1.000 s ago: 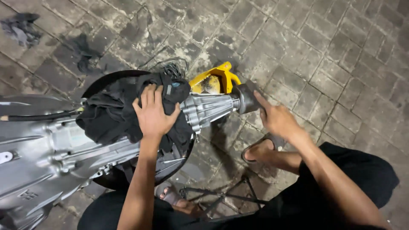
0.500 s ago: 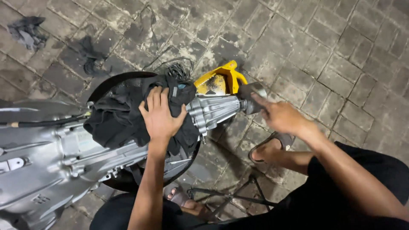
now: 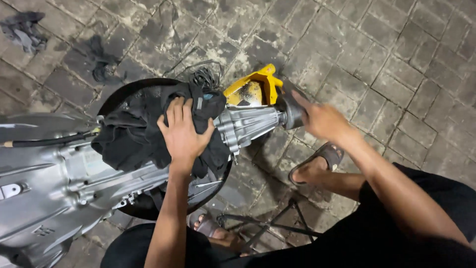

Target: Scraping residue or gasket material from a transmission casing using a hand tool

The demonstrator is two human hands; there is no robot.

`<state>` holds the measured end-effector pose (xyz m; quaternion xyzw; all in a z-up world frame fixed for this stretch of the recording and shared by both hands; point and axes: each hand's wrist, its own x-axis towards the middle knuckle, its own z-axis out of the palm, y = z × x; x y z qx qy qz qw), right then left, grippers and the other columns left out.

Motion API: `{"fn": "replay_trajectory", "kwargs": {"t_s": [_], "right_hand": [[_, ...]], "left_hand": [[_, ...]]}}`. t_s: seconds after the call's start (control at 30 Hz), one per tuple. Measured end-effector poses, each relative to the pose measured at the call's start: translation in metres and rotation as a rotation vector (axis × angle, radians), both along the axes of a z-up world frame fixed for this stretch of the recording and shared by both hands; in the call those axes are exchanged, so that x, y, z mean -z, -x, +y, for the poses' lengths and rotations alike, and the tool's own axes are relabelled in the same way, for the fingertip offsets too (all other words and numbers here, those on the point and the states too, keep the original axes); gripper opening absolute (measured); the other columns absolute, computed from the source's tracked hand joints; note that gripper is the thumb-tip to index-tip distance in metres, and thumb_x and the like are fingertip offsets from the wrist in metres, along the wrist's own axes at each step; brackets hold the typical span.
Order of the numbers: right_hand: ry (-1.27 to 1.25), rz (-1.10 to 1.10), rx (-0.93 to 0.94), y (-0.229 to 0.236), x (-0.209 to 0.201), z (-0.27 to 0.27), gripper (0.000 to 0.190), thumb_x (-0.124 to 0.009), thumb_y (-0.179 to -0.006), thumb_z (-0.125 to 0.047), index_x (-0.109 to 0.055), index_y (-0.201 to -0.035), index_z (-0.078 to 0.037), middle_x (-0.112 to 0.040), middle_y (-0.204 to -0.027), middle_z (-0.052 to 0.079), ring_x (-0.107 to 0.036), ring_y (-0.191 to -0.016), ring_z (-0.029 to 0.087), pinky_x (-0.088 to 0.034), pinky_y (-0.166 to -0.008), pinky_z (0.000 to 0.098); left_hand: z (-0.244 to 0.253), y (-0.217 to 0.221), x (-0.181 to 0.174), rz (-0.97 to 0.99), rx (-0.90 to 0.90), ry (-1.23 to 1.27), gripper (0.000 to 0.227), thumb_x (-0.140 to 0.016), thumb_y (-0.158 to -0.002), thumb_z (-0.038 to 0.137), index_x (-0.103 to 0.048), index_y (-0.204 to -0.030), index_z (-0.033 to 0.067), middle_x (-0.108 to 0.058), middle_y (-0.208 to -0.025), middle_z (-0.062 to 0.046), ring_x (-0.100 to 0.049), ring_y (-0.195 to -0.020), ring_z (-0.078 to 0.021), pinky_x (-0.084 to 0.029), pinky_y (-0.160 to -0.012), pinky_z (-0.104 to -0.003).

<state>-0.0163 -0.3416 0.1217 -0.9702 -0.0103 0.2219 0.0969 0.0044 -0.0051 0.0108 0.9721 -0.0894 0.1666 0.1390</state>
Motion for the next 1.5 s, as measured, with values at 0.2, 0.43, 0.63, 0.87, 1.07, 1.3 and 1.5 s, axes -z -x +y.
{"fn": "replay_trajectory", "kwargs": {"t_s": [0.2,0.43,0.63,0.87,1.07,1.3,1.5], "right_hand": [[-0.067,-0.121,-0.038,-0.053,0.064,-0.014,0.057,-0.049,-0.096,-0.021,-0.052,-0.153,-0.013,-0.074,-0.099,0.033,-0.072,-0.096,0.049,-0.058,-0.08,0.0595],[-0.048,0.08,0.255,0.014,-0.009,-0.012,0.063,-0.048,-0.096,-0.03,-0.04,-0.159,-0.031,-0.071,-0.12,0.027,-0.068,-0.109,0.048,-0.053,-0.097,0.0589],[-0.131,0.118,0.162,-0.068,0.039,-0.024,0.054,-0.045,-0.101,-0.028,-0.049,-0.154,-0.024,-0.061,-0.14,0.026,-0.058,-0.126,0.048,-0.047,-0.106,0.057],[-0.068,0.175,0.174,-0.014,-0.026,-0.017,0.062,-0.042,-0.098,-0.025,-0.039,-0.16,-0.021,-0.057,-0.142,0.028,-0.057,-0.128,0.048,-0.047,-0.108,0.0595],[-0.066,0.045,0.131,-0.058,0.048,-0.038,0.057,-0.047,-0.101,-0.031,-0.047,-0.157,-0.021,-0.06,-0.141,0.024,-0.06,-0.126,0.044,-0.048,-0.105,0.0551],[-0.005,0.14,0.181,-0.005,-0.014,-0.029,0.058,-0.043,-0.1,-0.034,-0.042,-0.158,-0.025,-0.065,-0.133,0.027,-0.064,-0.119,0.047,-0.052,-0.102,0.0566],[-0.19,0.108,0.146,-0.076,0.051,-0.066,0.061,-0.039,-0.102,-0.03,-0.038,-0.162,-0.022,-0.052,-0.148,0.03,-0.053,-0.13,0.052,-0.042,-0.109,0.059]], "left_hand": [[0.004,0.0,0.001,-0.045,0.023,0.014,0.064,-0.068,-0.086,0.051,-0.06,-0.134,0.0102,-0.059,-0.135,-0.012,-0.05,-0.137,-0.0274,-0.034,-0.104,-0.055],[0.002,-0.002,0.003,-0.025,-0.005,0.003,0.066,-0.068,-0.084,0.051,-0.06,-0.135,0.0106,-0.06,-0.135,-0.012,-0.05,-0.136,-0.0274,-0.034,-0.105,-0.057],[0.007,0.003,0.011,-0.072,0.016,-0.024,0.066,-0.067,-0.084,0.053,-0.059,-0.134,0.0112,-0.059,-0.137,-0.011,-0.05,-0.138,-0.026,-0.033,-0.105,-0.054],[0.0,0.001,0.009,-0.048,-0.015,-0.029,0.067,-0.067,-0.082,0.053,-0.06,-0.134,0.0112,-0.06,-0.137,-0.01,-0.051,-0.137,-0.0261,-0.034,-0.104,-0.055],[0.006,0.001,0.011,-0.089,-0.014,-0.053,0.069,-0.067,-0.08,0.054,-0.06,-0.134,0.0124,-0.061,-0.136,-0.01,-0.053,-0.136,-0.0258,-0.036,-0.104,-0.053],[-0.002,0.001,0.011,-0.08,-0.047,-0.068,0.068,-0.066,-0.079,0.055,-0.06,-0.133,0.0137,-0.061,-0.136,-0.008,-0.053,-0.136,-0.0235,-0.035,-0.106,-0.052],[0.001,-0.001,0.012,-0.086,-0.026,-0.056,0.068,-0.067,-0.079,0.054,-0.059,-0.133,0.0131,-0.059,-0.138,-0.009,-0.053,-0.136,-0.0248,-0.037,-0.105,-0.053]]}}
